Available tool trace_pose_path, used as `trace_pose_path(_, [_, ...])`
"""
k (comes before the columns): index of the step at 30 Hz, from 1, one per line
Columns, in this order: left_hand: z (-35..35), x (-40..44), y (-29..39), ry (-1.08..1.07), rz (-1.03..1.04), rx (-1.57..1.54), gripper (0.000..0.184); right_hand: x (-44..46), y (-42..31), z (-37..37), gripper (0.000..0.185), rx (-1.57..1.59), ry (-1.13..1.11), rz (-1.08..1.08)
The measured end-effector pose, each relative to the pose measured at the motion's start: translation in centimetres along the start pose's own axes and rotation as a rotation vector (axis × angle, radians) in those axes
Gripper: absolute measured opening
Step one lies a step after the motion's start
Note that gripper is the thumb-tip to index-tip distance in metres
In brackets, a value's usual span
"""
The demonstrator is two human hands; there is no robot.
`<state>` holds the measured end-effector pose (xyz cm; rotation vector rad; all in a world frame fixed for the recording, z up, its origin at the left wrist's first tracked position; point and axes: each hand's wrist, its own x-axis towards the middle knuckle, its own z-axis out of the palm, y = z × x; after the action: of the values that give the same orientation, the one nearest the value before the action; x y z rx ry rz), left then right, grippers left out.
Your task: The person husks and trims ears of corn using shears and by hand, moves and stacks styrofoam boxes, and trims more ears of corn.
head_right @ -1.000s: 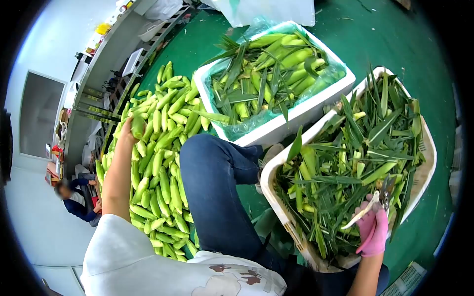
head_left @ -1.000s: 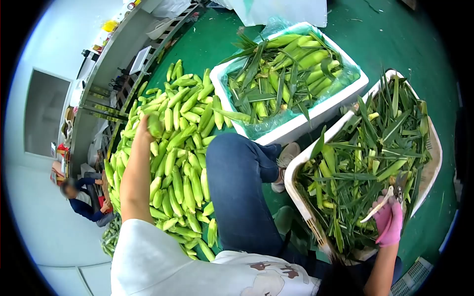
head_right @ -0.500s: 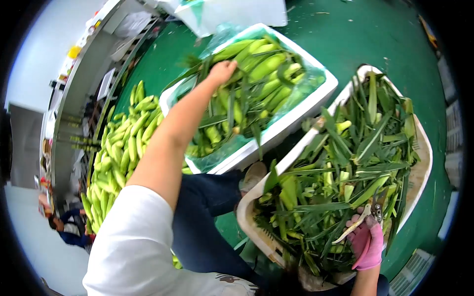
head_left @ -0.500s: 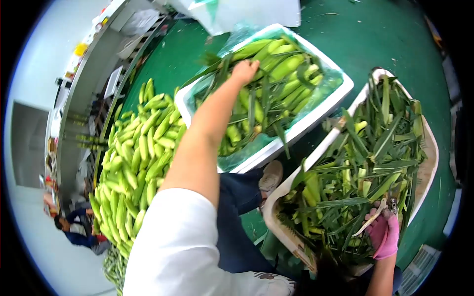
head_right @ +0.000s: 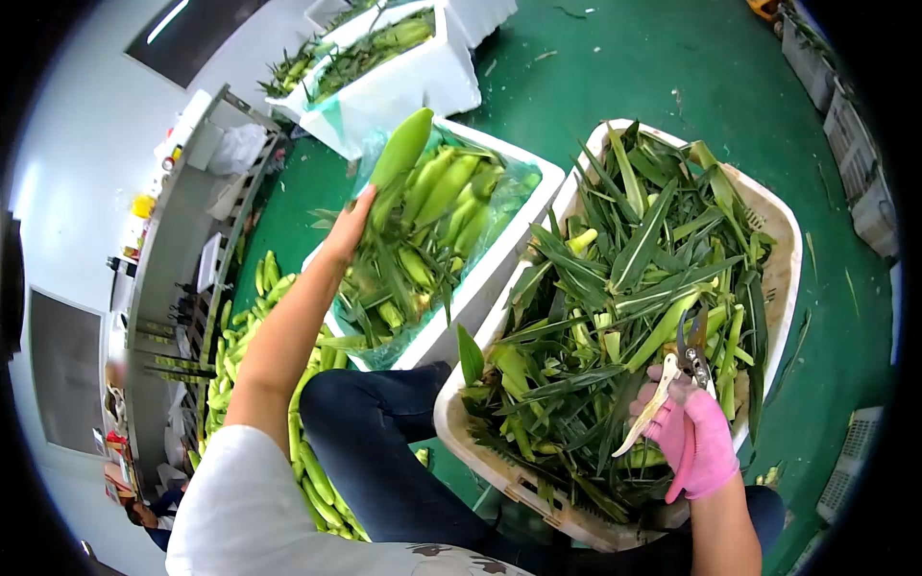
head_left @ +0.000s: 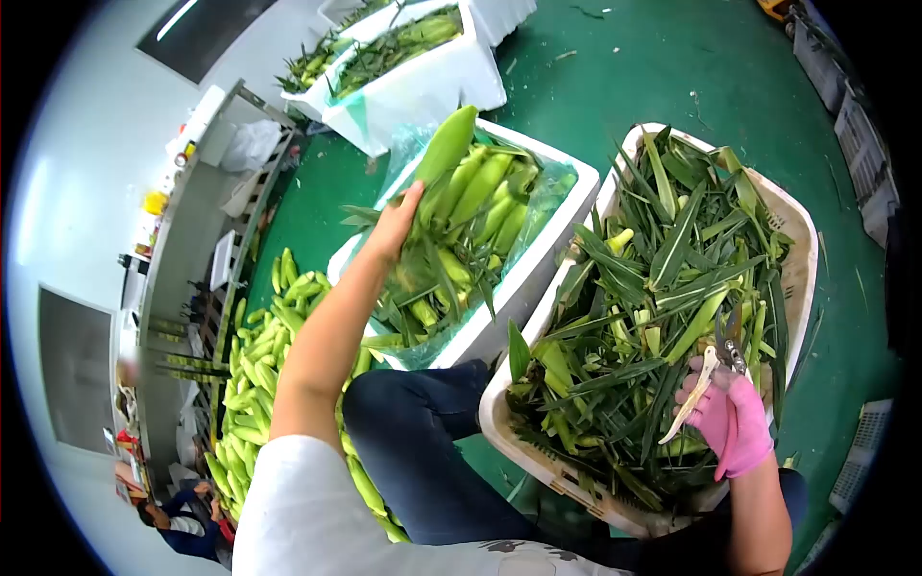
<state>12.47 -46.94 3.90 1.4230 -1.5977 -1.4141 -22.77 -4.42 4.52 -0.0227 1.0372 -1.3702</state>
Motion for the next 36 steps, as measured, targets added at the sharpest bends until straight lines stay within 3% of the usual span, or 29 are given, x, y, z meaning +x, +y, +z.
trace_pose_path(1, [-0.9,-2.3,1.3,-0.062,-0.003,0.112,0.068,-0.4,0.0,0.0,0.051,-0.044,0.011,-0.033])
trace_pose_path(3, [-0.5,-6.8,2.8,-0.362,-0.032,-0.167,0.073,-1.1,-0.2,0.6,0.049,-0.137,-0.021,-0.107])
trace_pose_path(4, [2.0,-9.7,4.0,-0.257,-0.089,-0.283,0.071,-1.3,-0.3,0.8,0.049,-0.207,-0.021,-0.139])
trace_pose_path(5, [5.4,-13.1,6.8,-0.362,-0.011,-0.418,0.066,-1.6,-0.5,0.9,0.049,-0.276,-0.009,-0.172])
trace_pose_path(7, [8.9,-13.8,6.0,-0.489,-0.032,-0.471,0.063,-2.4,-0.9,2.0,0.052,-0.433,0.001,-0.283])
trace_pose_path(10, [14.6,-14.8,3.3,-0.914,-0.397,-1.0,0.066,-3.5,-2.7,1.7,0.057,-0.795,-0.006,-0.407])
trace_pose_path(13, [18.5,-17.5,3.9,-1.193,-0.371,-0.885,0.065,-3.3,-2.9,-0.1,0.052,-0.902,0.058,-0.644])
trace_pose_path(15, [20.0,-19.2,4.6,-0.994,-0.127,-0.358,0.075,-3.5,-3.3,-1.0,0.049,-0.584,0.02,-0.479])
trace_pose_path(17, [23.2,-21.8,5.3,-0.822,0.135,-0.263,0.085,-3.6,-2.8,-0.7,0.046,-0.259,0.081,-0.53])
trace_pose_path(18, [23.8,-21.1,4.6,-0.864,0.194,-0.143,0.096,-4.0,-3.2,0.1,0.044,-0.211,0.176,-0.507])
trace_pose_path(19, [24.5,-21.4,3.9,-0.816,0.324,-0.004,0.093,-3.7,-3.5,0.1,0.044,-0.123,0.131,-0.517])
trace_pose_path(22, [25.1,-22.3,4.2,-0.65,0.616,0.461,0.08,-2.9,-4.0,-0.2,0.041,-0.231,0.111,-0.574])
trace_pose_path(25, [25.1,-22.5,4.3,-0.468,0.688,0.548,0.075,-1.3,-3.7,-0.7,0.039,-0.251,0.127,-0.584])
trace_pose_path(29, [24.0,-22.0,4.2,-0.281,1.028,0.809,0.076,-0.7,-3.2,-0.5,0.042,-0.246,0.045,-0.546])
trace_pose_path(33, [23.7,-23.0,3.3,-0.334,0.85,0.847,0.082,-0.9,-3.0,0.5,0.046,-0.33,0.012,-0.624])
trace_pose_path(36, [23.5,-23.7,2.8,-0.271,0.966,0.893,0.092,-0.4,-1.9,0.8,0.046,-0.237,0.003,-0.687])
